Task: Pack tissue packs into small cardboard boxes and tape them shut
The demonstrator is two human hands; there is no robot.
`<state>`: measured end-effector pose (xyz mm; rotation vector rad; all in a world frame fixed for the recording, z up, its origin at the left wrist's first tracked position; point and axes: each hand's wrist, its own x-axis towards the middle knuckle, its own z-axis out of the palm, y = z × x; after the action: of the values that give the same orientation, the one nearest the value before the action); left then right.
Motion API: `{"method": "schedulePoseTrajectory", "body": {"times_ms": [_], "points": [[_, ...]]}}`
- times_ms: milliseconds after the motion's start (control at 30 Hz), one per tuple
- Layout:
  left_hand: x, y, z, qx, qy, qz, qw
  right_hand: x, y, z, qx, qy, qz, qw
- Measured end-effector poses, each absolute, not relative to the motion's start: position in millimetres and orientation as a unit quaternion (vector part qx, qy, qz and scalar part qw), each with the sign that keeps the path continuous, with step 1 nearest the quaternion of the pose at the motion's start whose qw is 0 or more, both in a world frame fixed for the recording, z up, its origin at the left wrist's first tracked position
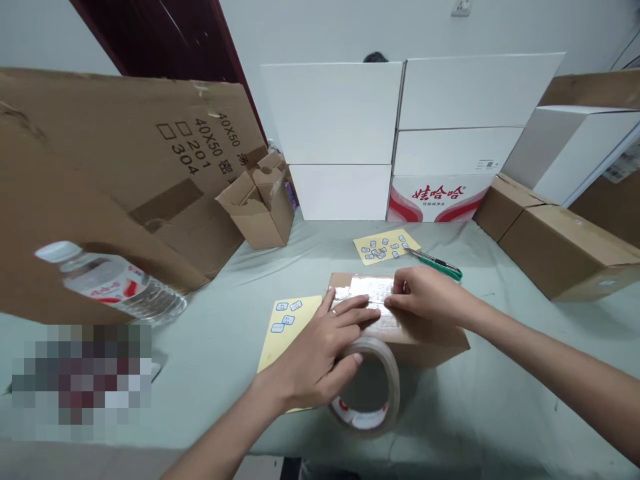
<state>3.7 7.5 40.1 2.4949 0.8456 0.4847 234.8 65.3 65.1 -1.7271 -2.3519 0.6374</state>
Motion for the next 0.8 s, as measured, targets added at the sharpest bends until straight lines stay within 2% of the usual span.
{"method": "schedulePoseTrajectory", "body": {"times_ms": [100, 267, 333, 433, 500, 600, 733, 800], "points": [[3.3, 6.2, 40.0, 0.899, 0.313, 0.182, 0.247, 240.1, 71.8, 65.1, -0.587, -0.78, 0.197, 0.086], [-0.9, 7.4, 44.4, 0.824, 0.359, 0.282, 0.335, 266.2, 76.9, 70.3, -0.597, -0.764, 0.195, 0.149], [2.3, 10.2, 50.5, 0.77, 0.406, 0.311, 0.382, 272.5, 69.6, 75.7, -0.562, -0.756, 0.266, 0.203], [12.5, 17.5, 60.6, 0.718, 0.462, 0.317, 0.413, 264.4, 51.9, 83.7, -0.458, -0.723, 0.442, 0.271], [19.7, 22.7, 65.5, 0.727, 0.469, 0.308, 0.396, 250.4, 44.0, 87.6, -0.404, -0.721, 0.49, 0.277], [24.5, 26.2, 68.1, 0.766, 0.469, 0.282, 0.338, 235.1, 53.6, 90.7, -0.376, -0.758, 0.452, 0.283], [19.0, 21.6, 58.5, 0.832, 0.474, 0.193, 0.212, 253.2, 106.5, 81.7, -0.511, -0.682, 0.357, 0.384], [17.0, 18.6, 47.6, 0.874, 0.442, 0.132, 0.153, 270.6, 135.5, 65.3, -0.577, -0.633, 0.322, 0.403]]}}
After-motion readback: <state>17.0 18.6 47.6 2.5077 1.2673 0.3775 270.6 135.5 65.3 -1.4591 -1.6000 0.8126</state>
